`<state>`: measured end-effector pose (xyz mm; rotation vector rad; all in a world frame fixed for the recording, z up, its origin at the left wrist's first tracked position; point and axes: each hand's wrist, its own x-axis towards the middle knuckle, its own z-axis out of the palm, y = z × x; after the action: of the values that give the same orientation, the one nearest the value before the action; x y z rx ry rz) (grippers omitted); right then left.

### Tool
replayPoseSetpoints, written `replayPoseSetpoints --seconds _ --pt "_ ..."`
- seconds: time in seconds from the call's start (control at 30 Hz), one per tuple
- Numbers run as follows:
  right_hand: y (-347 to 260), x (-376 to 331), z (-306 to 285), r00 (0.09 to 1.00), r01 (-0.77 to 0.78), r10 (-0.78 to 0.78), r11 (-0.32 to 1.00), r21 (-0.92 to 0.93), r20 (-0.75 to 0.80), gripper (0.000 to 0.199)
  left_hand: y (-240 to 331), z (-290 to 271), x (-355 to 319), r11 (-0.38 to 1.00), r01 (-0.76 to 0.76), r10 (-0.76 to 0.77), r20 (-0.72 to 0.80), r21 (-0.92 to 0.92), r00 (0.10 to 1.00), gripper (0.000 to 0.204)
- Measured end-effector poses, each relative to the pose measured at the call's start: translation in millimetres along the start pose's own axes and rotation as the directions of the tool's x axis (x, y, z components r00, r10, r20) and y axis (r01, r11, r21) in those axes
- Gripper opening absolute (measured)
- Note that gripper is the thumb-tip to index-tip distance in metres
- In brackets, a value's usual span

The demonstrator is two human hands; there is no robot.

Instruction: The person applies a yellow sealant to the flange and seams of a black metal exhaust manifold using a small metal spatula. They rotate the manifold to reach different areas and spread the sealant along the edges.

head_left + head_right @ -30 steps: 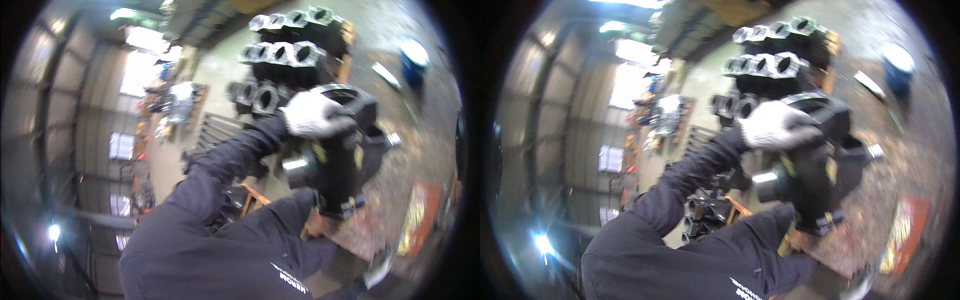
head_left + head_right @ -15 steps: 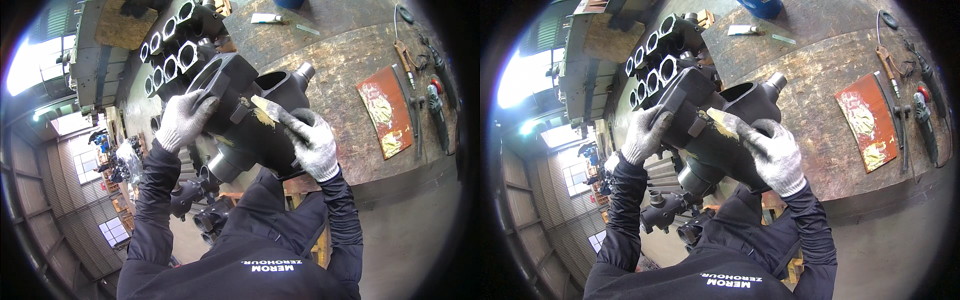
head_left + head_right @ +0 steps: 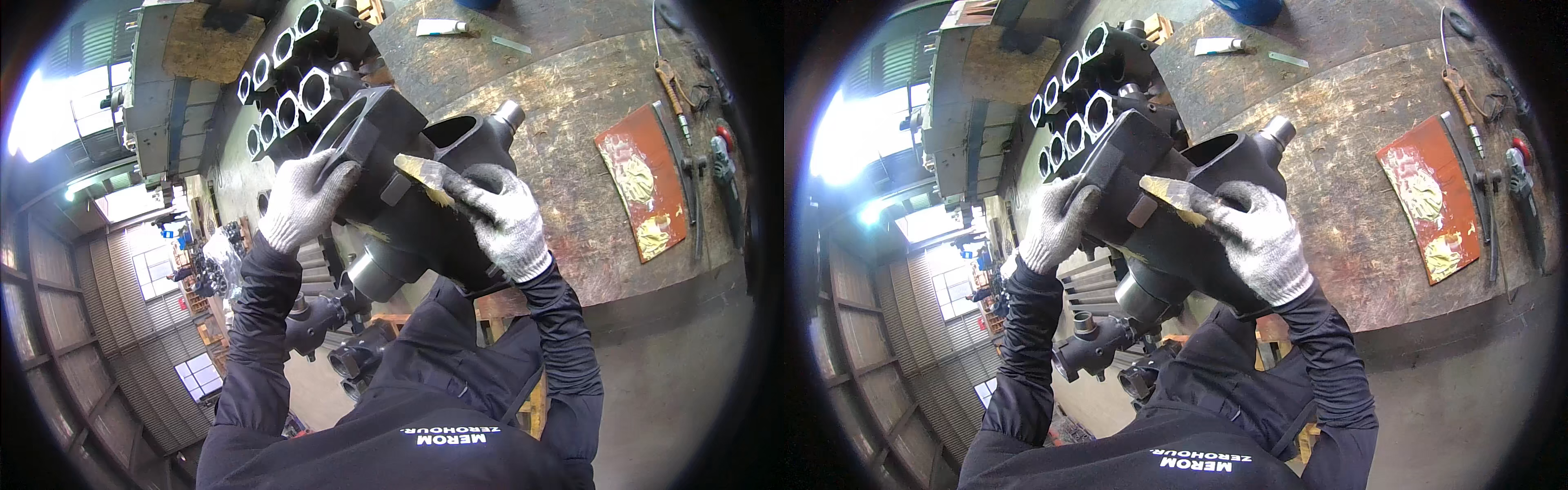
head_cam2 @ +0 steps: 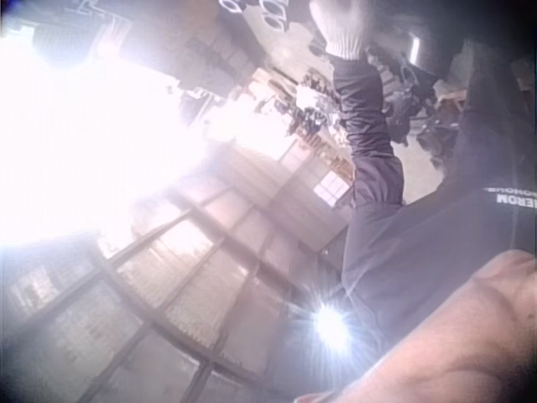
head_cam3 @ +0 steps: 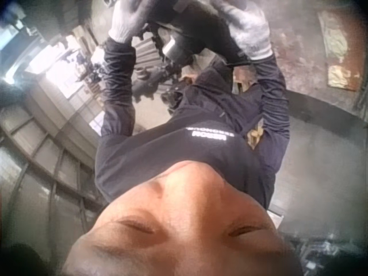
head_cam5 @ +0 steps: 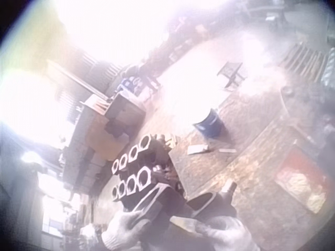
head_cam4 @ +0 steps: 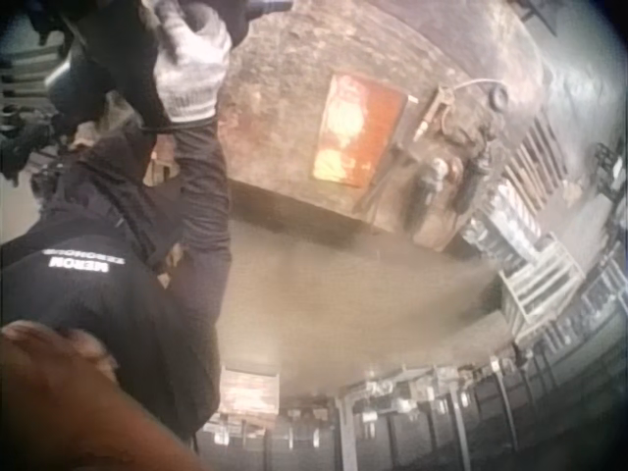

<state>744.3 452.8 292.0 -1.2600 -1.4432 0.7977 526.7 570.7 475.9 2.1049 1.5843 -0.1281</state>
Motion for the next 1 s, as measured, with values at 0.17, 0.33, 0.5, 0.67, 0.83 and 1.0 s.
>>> replayPoseSetpoints --seconds 0.17,0.33,0.5,0.67,0.83,1.0 --pt "9 -4 5 1.000 0.003 -0.003 1.000 0.004 0.018 0.048 -6 2 -1 0.995 0.018 -0.017 0.011 -0.098 1.000 0.041" --pt "23 -17 5 0.998 -0.009 0.008 1.000 0.025 0.062 0.047 -11 2 -1 0.998 0.012 -0.013 0.000 -0.066 1.000 0.040" --pt "29 -19 1 0.996 -0.064 0.059 0.995 0.076 0.063 0.045 -13 1 -2 0.998 -0.063 0.063 -0.016 0.018 0.998 0.038" --pt "20 -6 6 0.999 -0.023 0.022 0.998 0.056 0.028 0.043 -12 3 -4 1.000 -0.028 0.029 -0.022 0.004 0.999 0.034" --pt "16 1 13 1.000 -0.001 -0.001 0.998 0.064 0.029 0.039 -13 3 -3 0.999 -0.035 0.036 -0.024 0.023 0.999 0.033" --pt "19 -9 11 0.997 -0.030 0.024 0.996 0.086 0.071 0.039 -14 3 -2 1.000 -0.005 0.005 -0.008 -0.010 1.000 0.032"
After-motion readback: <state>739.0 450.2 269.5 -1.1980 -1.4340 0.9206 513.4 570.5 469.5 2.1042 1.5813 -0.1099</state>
